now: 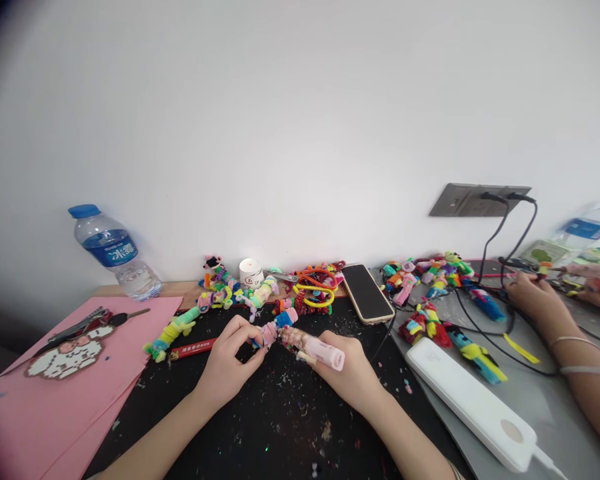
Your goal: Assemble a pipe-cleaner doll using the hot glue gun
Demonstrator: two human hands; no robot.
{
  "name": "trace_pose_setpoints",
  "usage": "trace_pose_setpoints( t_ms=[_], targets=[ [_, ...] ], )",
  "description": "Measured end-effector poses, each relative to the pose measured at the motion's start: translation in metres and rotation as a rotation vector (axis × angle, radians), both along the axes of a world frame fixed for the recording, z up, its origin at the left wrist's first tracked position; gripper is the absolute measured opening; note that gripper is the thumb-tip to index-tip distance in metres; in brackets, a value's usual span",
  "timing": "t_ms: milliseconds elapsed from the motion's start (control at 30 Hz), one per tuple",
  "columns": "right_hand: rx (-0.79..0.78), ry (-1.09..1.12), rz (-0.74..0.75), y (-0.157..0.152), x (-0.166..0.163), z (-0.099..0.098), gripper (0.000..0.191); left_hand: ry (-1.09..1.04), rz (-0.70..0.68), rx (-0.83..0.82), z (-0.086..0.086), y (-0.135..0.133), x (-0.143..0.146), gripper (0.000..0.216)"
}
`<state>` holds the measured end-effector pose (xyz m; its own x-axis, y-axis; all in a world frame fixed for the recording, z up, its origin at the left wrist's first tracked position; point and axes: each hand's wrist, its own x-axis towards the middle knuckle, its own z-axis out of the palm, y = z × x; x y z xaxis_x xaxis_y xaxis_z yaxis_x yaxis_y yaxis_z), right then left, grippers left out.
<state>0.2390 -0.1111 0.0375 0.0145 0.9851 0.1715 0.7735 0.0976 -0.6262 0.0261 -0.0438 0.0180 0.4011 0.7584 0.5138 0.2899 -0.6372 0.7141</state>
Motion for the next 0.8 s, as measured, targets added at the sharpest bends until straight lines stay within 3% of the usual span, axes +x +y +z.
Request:
trace_pose_setpoints(
  t_ms=[800],
  targets=[
    [-0.033, 0.06, -0.049, 0.0007, 0.0024, -0.0042, 0.031, 0.106, -0.029, 0.134, -0.0041, -0.0009, -0.0024, 0.02]
  ],
)
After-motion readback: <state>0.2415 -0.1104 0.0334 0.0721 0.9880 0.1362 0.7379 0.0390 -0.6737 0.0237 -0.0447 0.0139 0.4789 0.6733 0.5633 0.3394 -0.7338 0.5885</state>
